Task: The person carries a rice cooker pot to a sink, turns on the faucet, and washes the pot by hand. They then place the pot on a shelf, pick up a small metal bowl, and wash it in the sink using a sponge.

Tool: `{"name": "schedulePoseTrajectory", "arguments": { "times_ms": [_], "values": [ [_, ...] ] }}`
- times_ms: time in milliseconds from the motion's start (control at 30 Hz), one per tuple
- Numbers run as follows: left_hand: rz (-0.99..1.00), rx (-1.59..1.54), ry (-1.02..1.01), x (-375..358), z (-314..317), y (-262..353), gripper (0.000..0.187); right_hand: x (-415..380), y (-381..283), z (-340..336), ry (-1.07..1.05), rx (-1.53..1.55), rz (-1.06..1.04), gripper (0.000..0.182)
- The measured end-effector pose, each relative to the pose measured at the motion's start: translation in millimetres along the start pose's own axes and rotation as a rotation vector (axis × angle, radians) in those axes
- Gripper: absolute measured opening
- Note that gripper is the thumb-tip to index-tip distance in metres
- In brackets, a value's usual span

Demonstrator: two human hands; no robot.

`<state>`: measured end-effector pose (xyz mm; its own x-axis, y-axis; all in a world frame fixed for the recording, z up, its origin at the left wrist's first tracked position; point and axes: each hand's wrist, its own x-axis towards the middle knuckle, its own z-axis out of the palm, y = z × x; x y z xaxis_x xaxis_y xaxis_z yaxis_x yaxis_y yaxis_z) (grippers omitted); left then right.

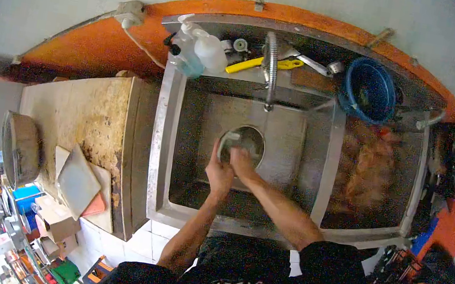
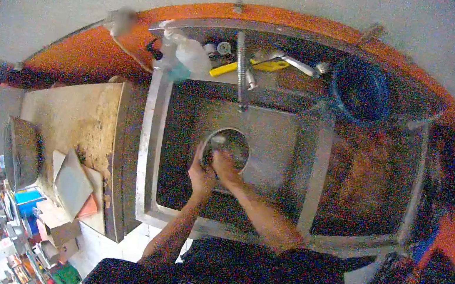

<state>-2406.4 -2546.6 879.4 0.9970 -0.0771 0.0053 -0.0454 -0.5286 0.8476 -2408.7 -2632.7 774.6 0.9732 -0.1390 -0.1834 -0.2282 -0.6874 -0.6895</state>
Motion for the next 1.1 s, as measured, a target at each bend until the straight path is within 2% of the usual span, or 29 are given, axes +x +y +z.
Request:
{"name": "schedulePoseTrajectory", "arguments": {
  "times_ms": [33, 67, 100, 133, 233, 267, 300, 333, 367, 467, 533, 567, 600, 700, 733, 800, 867, 933, 1000, 1067, 1100],
  "values": [
    [-0.039, -0.038, 0.000, 0, 5, 6, 0.055, 2, -12, -15, 0.127, 0.113, -0.033, 0.018],
    [-0.046, -0.205, -0.024, -4, 7, -11, 0.061, 7, -25, -31, 0.247, 0.228, -0.076, 0.019],
    [-0.064, -0.159, -0.017, 4, 5, 6, 0.063, 17, -35, -43, 0.377, 0.353, -0.123, 0.019],
    [-0.085, -0.103, -0.023, 10, -6, 35, 0.065, 22, -26, -31, 0.467, 0.185, -0.206, 0.020],
    [-0.106, -0.029, -0.043, 9, -21, 50, 0.071, 36, -20, -76, 0.365, 0.092, -0.400, 0.022],
    [-0.103, -0.033, -0.050, 9, -23, 48, 0.070, 42, -14, -82, 0.235, 0.019, -0.353, 0.023],
    [-0.100, -0.040, -0.058, 7, -24, 46, 0.070, 31, -16, -85, 0.233, -0.012, -0.272, 0.022],
    [0.065, -0.005, 0.014, 8, -21, 42, 0.070, 18, -20, -91, 0.242, -0.050, -0.196, 0.021],
    [0.061, -0.022, 0.028, 9, -17, 39, 0.070, 6, -24, -94, 0.253, -0.089, -0.118, 0.021],
    [0.053, -0.049, 0.072, 2, -4, 34, 0.071, -24, 17, -36, -0.013, -0.305, -0.121, 0.030],
    [0.086, -0.022, 0.111, -1, 7, 23, 0.071, -18, -4, -37, -0.108, -0.053, 0.128, 0.029],
    [0.040, -0.069, 0.127, -1, 8, 19, 0.071, -20, -15, -34, -0.156, 0.084, 0.259, 0.029],
    [-0.005, -0.112, 0.139, 2, 6, 18, 0.071, -11, 9, 3, -0.192, 0.094, 0.282, 0.031],
    [-0.050, -0.226, 0.142, -4, -1, 6, 0.071, -6, 17, -8, -0.275, 0.161, -0.008, 0.019],
    [-0.046, -0.260, 0.132, -7, -5, 3, 0.071, -8, 2, -25, -0.226, 0.020, -0.005, 0.017],
    [-0.059, -0.139, 0.082, -15, -15, 29, 0.072, -14, -33, -77, -0.123, -0.276, 0.009, 0.015],
    [-0.102, -0.073, 0.074, -20, -11, 43, 0.071, 8, 6, -34, 0.233, -0.199, -0.070, 0.014],
    [-0.138, -0.137, 0.047, -20, 0, 26, 0.071, 19, 16, -24, 0.376, -0.091, -0.129, 0.013],
    [-0.112, -0.181, 0.038, -17, 6, 14, 0.070, 23, 14, -12, 0.309, 0.056, -0.158, 0.014],
    [-0.027, -0.202, 0.036, -10, 3, 10, 0.069, 18, 13, -1, 0.055, 0.262, -0.209, 0.014],
    [-0.053, -0.246, 0.040, -7, 1, 8, 0.069, 15, 13, 3, -0.075, 0.366, -0.233, 0.014]
  ]
}}
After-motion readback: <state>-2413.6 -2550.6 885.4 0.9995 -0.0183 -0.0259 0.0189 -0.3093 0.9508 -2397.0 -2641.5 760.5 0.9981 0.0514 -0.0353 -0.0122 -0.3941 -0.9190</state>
